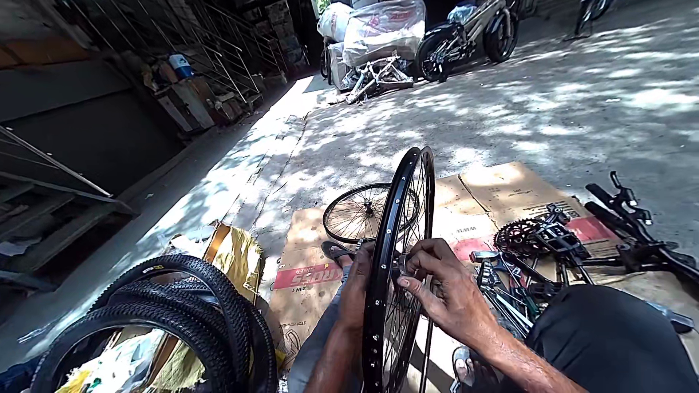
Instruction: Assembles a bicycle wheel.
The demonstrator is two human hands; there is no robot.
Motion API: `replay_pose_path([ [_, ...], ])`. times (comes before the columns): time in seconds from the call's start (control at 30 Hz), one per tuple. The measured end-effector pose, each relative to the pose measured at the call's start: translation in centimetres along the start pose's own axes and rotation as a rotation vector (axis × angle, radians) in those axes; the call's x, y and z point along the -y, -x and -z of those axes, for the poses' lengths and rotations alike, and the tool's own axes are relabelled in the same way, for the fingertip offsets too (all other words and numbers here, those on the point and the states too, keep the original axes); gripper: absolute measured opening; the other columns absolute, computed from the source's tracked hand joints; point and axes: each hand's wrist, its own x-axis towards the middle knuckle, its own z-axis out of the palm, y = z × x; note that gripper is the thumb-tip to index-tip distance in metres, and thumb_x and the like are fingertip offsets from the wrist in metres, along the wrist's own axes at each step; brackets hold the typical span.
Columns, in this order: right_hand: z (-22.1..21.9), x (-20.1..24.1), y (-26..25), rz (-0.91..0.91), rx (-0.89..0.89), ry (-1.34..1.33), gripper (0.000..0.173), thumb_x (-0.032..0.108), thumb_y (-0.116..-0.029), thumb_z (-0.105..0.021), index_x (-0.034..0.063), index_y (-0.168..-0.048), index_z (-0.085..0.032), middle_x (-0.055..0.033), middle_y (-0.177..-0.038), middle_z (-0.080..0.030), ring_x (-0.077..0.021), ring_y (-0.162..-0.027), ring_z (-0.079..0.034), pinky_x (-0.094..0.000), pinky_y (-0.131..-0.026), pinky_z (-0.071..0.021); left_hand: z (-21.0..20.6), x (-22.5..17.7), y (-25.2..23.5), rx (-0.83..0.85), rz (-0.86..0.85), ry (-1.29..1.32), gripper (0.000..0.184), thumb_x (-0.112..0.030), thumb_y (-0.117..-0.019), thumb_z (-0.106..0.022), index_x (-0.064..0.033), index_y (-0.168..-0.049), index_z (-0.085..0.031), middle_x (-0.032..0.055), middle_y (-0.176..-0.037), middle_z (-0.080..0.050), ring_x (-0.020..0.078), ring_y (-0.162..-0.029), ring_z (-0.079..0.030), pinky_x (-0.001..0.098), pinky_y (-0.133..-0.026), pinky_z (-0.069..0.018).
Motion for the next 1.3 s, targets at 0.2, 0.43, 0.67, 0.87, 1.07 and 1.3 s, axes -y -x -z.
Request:
replay_pose_path([
  [0.2,-2.1,-3.9,6.7,-0.781,-0.194,-0.757,0.023,0.021,-0.1091,-0.047,0.0013,-0.11,-0.059,-0.0166,-0.102,-0.068,-0.0274,-0.093,-0.07,-0.0403,-0.082,-0.0603,-1.8,-4.4,-1.6,0.094,-0.04,-0.131,0.059,-0.051,-0.1078,-0.033,-0.0173,-0.157,-0.037,0.0043,-0.152,-0.049,0.019,-0.133,-0.053,0.0394,-0.109,-0.0476],
  [0.43,-5.3,-10.9,8.5,-1.588,-0.48,-0.714,0.044,0.043,-0.108,-0.045,0.0064,-0.132,-0.053,-0.0139,-0.113,-0.06,-0.0238,-0.093,-0.061,-0.041,-0.075,-0.0523,-4.3,-5.4,-7.4,0.207,-0.032,-0.006,0.05,-0.023,-0.1071,-0.042,-0.0061,-0.154,-0.037,0.0162,-0.137,-0.059,0.02,-0.122,-0.06,0.0369,-0.105,-0.0485],
  [0.67,-9.4,-19.1,7.8,-1.444,-0.516,-0.634,0.056,0.036,-0.1114,-0.036,0.0036,-0.156,-0.029,-0.0229,-0.16,-0.034,-0.0368,-0.143,-0.038,-0.0602,-0.111,-0.0358,0.6,-0.3,1.8,0.349,-0.076,0.066,0.077,-0.06,-0.0843,-0.069,-0.0142,-0.143,-0.05,0.0071,-0.137,-0.059,0.0141,-0.113,-0.06,0.0291,-0.088,-0.0541],
  [0.87,-10.8,-22.9,9.1,-1.431,-0.26,-0.685,0.027,0.016,-0.1106,-0.038,0.0017,-0.129,-0.051,-0.0134,-0.109,-0.058,-0.0202,-0.093,-0.057,-0.0407,-0.077,-0.0521,6.2,6.6,14.4,-0.377,0.488,-0.493,0.053,-0.048,-0.1069,-0.034,-0.0138,-0.086,-0.069,-0.0033,-0.072,-0.062,0.0102,-0.067,-0.06,0.0348,-0.066,-0.0528],
  [1.07,-8.6,-21.7,9.3,-1.339,-0.109,-0.608,0.031,0.018,-0.1119,-0.035,0.0002,-0.131,-0.051,-0.0115,-0.108,-0.06,-0.0154,-0.091,-0.058,-0.0326,-0.077,-0.0542,5.2,8.4,19.0,-0.612,0.325,-0.736,0.046,-0.038,-0.108,-0.038,-0.0107,-0.087,-0.068,-0.0027,-0.069,-0.06,0.0098,-0.06,-0.057,0.0323,-0.06,-0.0518],
  [1.3,-8.3,-21.4,9.0,-1.292,-0.016,-0.589,0.035,0.023,-0.1128,-0.033,0.0016,-0.132,-0.053,-0.0112,-0.108,-0.062,-0.0168,-0.09,-0.061,-0.0342,-0.076,-0.0537,3.3,8.5,19.8,-0.358,-0.033,-0.838,0.063,-0.063,-0.1007,-0.045,-0.0073,-0.116,-0.069,0.0096,-0.114,-0.068,0.0127,-0.1,-0.066,0.0323,-0.084,-0.0577],
])
